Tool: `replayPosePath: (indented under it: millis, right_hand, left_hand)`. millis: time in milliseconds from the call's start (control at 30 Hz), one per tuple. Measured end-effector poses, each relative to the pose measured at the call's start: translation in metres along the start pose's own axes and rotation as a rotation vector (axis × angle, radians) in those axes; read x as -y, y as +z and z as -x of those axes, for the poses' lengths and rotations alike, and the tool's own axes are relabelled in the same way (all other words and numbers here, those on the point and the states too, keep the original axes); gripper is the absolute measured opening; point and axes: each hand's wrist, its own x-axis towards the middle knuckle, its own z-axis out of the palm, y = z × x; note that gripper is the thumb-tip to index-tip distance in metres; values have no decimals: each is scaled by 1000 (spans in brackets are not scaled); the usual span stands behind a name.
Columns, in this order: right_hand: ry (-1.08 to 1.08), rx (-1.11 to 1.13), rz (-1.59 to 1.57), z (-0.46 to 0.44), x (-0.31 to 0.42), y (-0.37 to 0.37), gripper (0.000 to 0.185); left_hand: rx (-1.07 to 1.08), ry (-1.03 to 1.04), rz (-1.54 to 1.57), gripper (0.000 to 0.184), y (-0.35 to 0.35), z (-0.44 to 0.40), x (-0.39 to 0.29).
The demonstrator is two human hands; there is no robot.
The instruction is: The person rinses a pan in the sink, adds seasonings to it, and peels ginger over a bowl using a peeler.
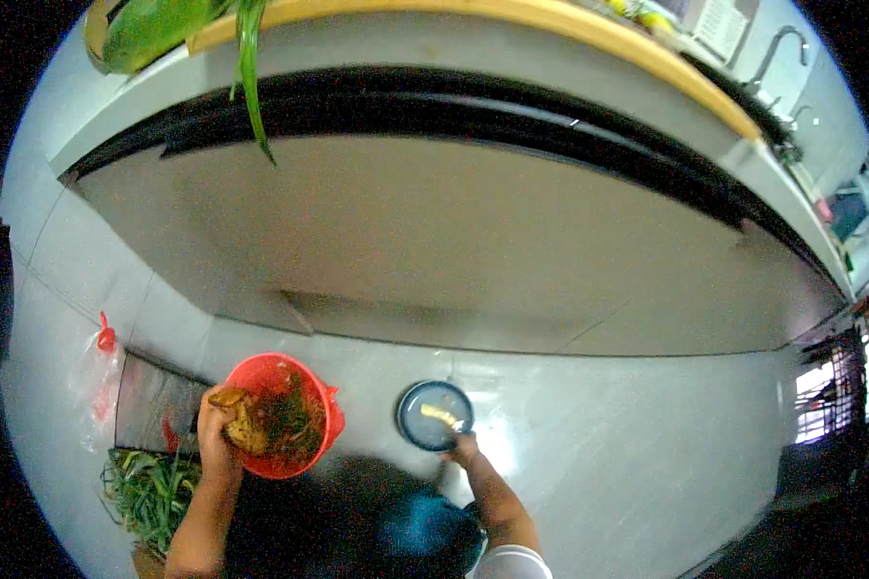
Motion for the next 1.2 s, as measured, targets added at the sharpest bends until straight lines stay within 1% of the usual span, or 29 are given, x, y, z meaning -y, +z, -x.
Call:
replayPosePath:
  millis: [67,100,133,200,267,333,400,433,467,500,533,567,600,633,667,733,767,800,867,900,967,1000,1067,1100,1133,1200]
  right_hand:
    - [41,-155,287,86,54,43,70]
    - [8,-147,554,83,61,34,86]
    - [-115,-132,797,128,96,53,81]
    - [-594,-4,1034,168,136,55,63]
    - [-793,50,968,284,216,96,45]
    - [-1182,-3,865,377,279,114,40]
    - [-1723,-266,898,456,341,125,30]
    - [-1978,-394,910,484,376,123,25]
    - [-2176,-519,841,503,411,123,20]
    - [-2146,-635,705,513,443,110,16]
    - [-2250,-770,694,530,479,105,17]
    - [-2239,-808,602,539,512,94,20]
    - [-2124,-801,565,546,544,81,22]
    - [-1953,-691,603,550,570,67,24]
    - [-1832,-517,610,544,597,51,28]
    - [-1639,-347,891,529,631,26,35]
    - [-1583,-315,944,525,638,23,36]
    - [-1523,-281,998,523,642,25,39]
    - [-1407,-276,1004,511,648,30,47]
    - [-1372,-318,1043,505,652,32,46]
    - [-1540,-623,1424,487,666,22,44]
    - [-1542,-665,1401,490,665,31,44]
    - [-1503,-677,1308,502,652,42,39]
    - [-1576,-713,1268,504,647,45,40]
    - [-1581,-709,1269,503,649,44,40]
    - [-1478,-895,1555,507,647,44,34]
  left_hand:
    - [9,13,32,42,5,-3,1]
    - [-8,20,39,41,7,-2,3]
    - [-26,24,44,40,7,-3,4]
    - [-8,54,17,38,2,-5,13]
    - [-24,26,28,37,10,-3,13]
    - [17,14,7,35,13,-2,11]
    - [30,-24,81,36,16,1,9]
    - [17,-71,145,37,5,-9,28]
    - [22,-63,159,37,8,-7,26]
    - [32,-24,110,37,11,-3,20]
    - [41,16,60,36,14,0,15]
    - [47,25,76,36,15,0,12]
    - [54,15,59,35,12,-1,9]
    - [61,4,40,35,13,0,6]
    - [67,11,54,35,17,2,2]
    - [-8,49,80,32,24,4,-6]
    - [-27,79,33,30,9,-11,12]
    - [-29,86,41,30,4,-15,14]
    - [5,64,52,32,-5,-20,20]
    - [-8,67,50,32,-9,-23,24]
    - [-54,60,2,31,-18,-26,33]
    - [-62,51,-3,31,-18,-20,29]
    - [-85,-25,4,31,-5,-11,15]
    - [-86,-26,8,31,-2,-9,13]
    - [-96,-13,41,29,2,-8,12]
    - [-103,1,72,27,1,-8,10]
